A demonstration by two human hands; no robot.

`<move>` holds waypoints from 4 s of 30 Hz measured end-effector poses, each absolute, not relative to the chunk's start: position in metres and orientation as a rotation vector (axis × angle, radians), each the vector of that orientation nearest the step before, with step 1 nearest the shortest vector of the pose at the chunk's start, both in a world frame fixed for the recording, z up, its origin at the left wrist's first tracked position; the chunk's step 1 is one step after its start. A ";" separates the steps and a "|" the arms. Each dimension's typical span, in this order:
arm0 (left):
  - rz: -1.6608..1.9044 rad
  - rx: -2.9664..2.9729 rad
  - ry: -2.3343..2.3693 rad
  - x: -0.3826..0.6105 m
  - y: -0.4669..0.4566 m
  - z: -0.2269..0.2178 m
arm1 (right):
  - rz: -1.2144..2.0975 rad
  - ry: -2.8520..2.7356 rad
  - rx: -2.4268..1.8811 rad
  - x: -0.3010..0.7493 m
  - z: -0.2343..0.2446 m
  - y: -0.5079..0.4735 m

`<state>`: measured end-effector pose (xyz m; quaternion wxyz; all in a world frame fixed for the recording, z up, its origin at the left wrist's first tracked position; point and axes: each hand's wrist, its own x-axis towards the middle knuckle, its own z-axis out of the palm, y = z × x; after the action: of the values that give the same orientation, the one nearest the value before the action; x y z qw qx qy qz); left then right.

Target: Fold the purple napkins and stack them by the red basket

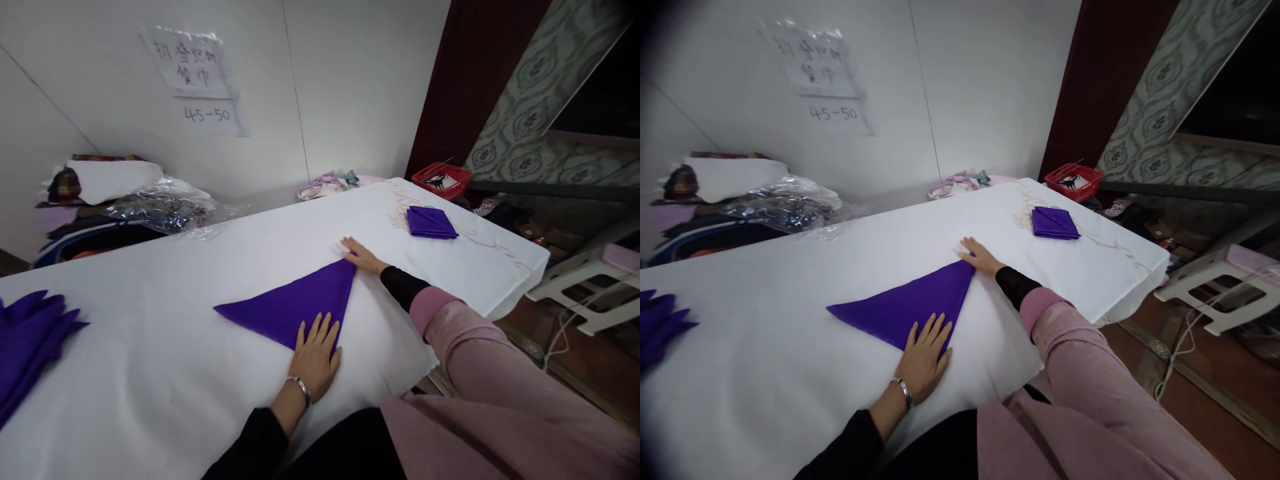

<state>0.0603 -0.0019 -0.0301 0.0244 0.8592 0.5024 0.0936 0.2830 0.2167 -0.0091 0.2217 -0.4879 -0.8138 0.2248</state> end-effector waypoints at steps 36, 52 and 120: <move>0.323 2.622 1.472 0.038 -0.030 -0.012 | 0.512 -2.487 -0.858 0.247 -0.002 0.006; 0.231 2.681 1.425 0.036 -0.035 -0.020 | 0.505 -2.718 -0.893 0.255 -0.010 0.027; 0.146 2.609 1.543 0.084 0.010 -0.028 | 0.403 -2.488 -1.397 0.297 -0.032 0.202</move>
<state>0.0843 0.0103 -0.0278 0.0533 0.8585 0.5077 0.0482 0.2974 0.2017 -0.0319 0.1296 -0.4807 -0.8561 0.1386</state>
